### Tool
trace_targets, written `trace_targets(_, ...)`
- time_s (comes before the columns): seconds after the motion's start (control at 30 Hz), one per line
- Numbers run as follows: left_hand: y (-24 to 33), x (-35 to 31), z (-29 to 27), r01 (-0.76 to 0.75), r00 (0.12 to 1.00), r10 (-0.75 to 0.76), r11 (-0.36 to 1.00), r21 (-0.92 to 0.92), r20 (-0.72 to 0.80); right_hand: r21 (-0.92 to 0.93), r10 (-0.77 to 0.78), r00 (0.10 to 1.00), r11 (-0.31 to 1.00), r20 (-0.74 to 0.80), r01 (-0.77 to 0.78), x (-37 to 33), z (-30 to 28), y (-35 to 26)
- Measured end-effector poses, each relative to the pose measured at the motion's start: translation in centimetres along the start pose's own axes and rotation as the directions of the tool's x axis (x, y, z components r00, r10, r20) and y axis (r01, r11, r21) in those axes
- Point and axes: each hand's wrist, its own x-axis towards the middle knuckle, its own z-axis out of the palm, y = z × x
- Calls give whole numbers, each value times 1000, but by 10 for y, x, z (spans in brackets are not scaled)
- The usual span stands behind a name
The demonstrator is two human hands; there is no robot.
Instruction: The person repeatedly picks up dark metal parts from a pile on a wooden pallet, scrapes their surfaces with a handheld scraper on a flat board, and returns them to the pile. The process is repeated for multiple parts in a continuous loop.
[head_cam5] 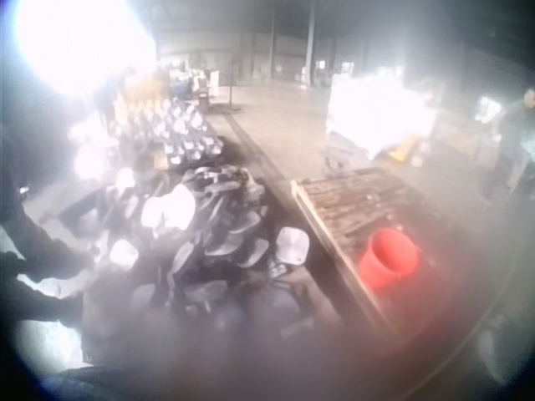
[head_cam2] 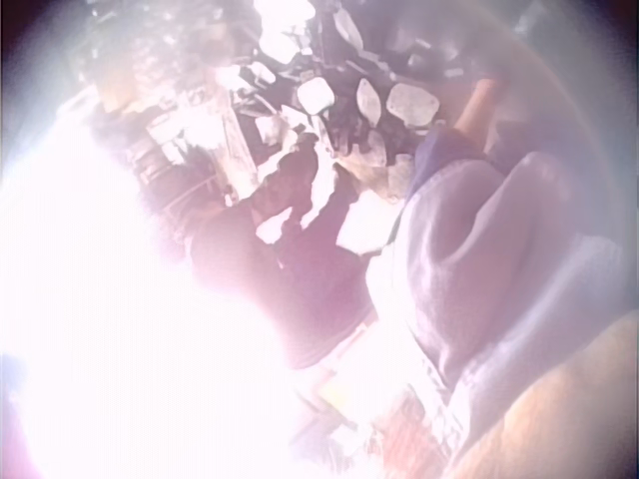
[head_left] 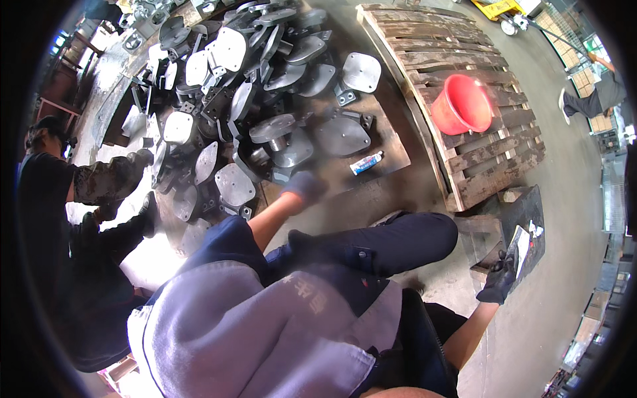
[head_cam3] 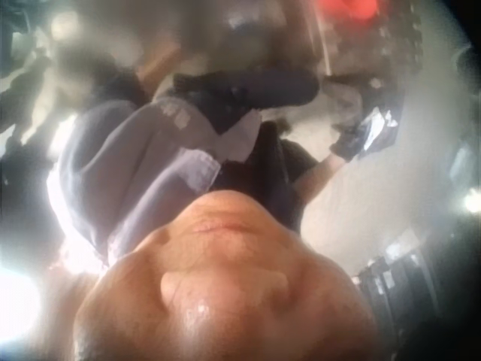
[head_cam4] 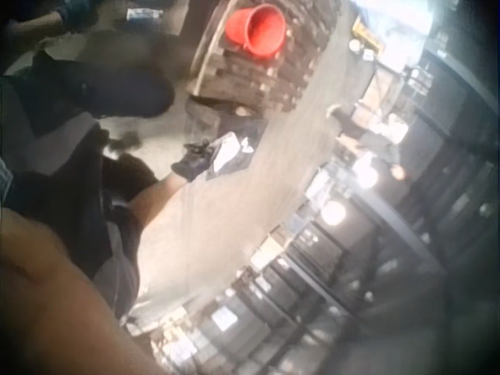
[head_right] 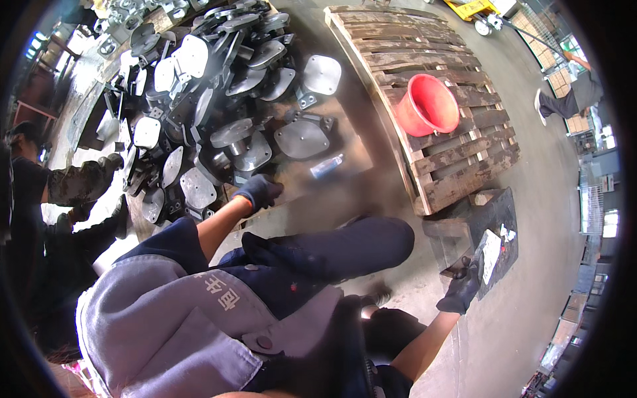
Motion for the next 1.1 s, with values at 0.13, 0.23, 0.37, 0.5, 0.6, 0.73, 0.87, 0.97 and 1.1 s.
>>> trace_targets(0.13, 68, -16, 11, -78, 996, 76, 995, 57, 36, 219, 90, 995, 971, 49, -98, -7, 5, -11)
trace_targets(0.23, 74, 13, 37, -274, 955, 296, 909, 313, -25, 252, 125, 991, 961, -42, -111, -9, 6, -11)
trace_targets(0.37, 135, 35, 46, -449, 790, 590, 740, 501, -164, 108, -28, 999, 994, 41, 23, -23, -13, -5)
trace_targets(0.5, 237, 36, 36, -646, 694, 662, 746, 160, -284, 442, -17, 997, 897, 81, -21, 2, -36, 9)
trace_targets(0.6, 313, 37, 61, -662, 749, 641, 711, -237, -169, 469, -65, 994, 883, 89, 16, 0, -72, 7)
trace_targets(0.73, 406, 11, 127, -817, 545, 838, 521, -246, -36, 281, 89, 925, 959, -370, 20, -40, -69, -28)
trace_targets(0.87, 450, 3, 215, -912, 406, 896, 411, 8, 181, 329, 224, 875, 941, -430, -79, -18, -132, 11)
trace_targets(0.97, 474, 26, 270, -887, 460, 830, 414, 204, 316, 270, 256, 811, 954, -526, -126, 7, -160, 26)
trace_targets(1.1, 496, 71, 324, -881, 467, 785, 377, 285, 406, 114, 42, 789, 993, -613, 35, 48, -178, 48)
